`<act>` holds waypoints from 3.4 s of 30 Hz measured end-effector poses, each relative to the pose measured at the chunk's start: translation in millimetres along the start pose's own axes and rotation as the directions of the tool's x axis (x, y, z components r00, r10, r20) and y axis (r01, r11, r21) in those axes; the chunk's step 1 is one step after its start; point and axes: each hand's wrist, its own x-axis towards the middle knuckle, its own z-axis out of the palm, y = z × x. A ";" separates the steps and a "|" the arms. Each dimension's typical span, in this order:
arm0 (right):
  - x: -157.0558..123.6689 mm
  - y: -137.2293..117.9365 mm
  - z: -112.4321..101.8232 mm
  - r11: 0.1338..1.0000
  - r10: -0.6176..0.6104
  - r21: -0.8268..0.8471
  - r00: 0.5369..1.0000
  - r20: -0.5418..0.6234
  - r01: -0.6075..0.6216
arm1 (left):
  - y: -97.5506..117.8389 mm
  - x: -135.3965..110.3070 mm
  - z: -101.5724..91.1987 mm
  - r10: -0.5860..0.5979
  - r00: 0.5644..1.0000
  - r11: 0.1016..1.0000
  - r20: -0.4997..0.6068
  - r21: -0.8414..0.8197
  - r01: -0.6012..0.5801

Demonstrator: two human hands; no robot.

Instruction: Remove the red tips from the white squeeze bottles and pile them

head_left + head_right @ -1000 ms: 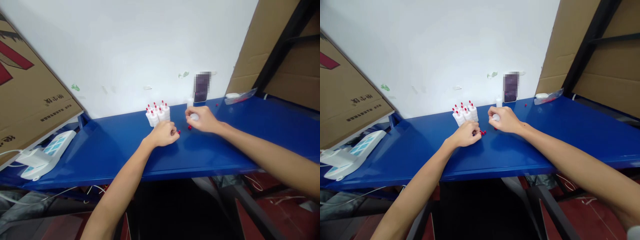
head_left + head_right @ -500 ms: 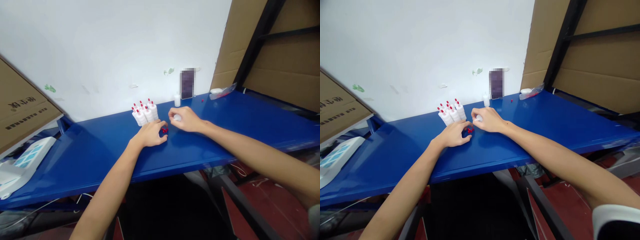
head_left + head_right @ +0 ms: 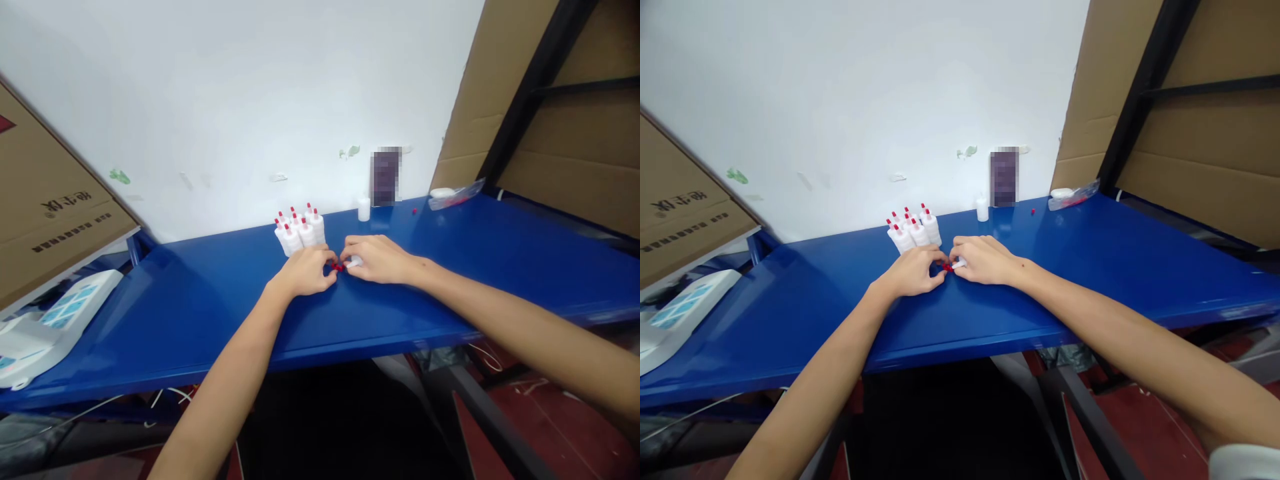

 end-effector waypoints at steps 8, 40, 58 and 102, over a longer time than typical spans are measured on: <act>1.1 1.0 2.7 0.989 0.076 -0.134 0.995 0.062 -0.067 | -5.1 1.8 2.6 0.022 1.000 1.000 -0.016 -0.005 -0.022; 0.0 -3.4 3.1 0.995 0.012 -0.101 0.992 0.122 0.001 | -5.1 2.3 4.2 0.055 0.998 0.996 -0.026 -0.068 -0.056; 0.8 -3.0 4.5 0.989 0.016 -0.147 0.993 0.114 0.001 | -7.4 3.2 7.1 0.054 0.998 0.993 -0.034 -0.106 -0.058; 2.8 13.1 12.0 0.971 0.064 0.238 0.937 -0.343 0.021 | -6.9 -0.8 -7.2 -0.047 0.978 0.994 0.204 -0.088 0.066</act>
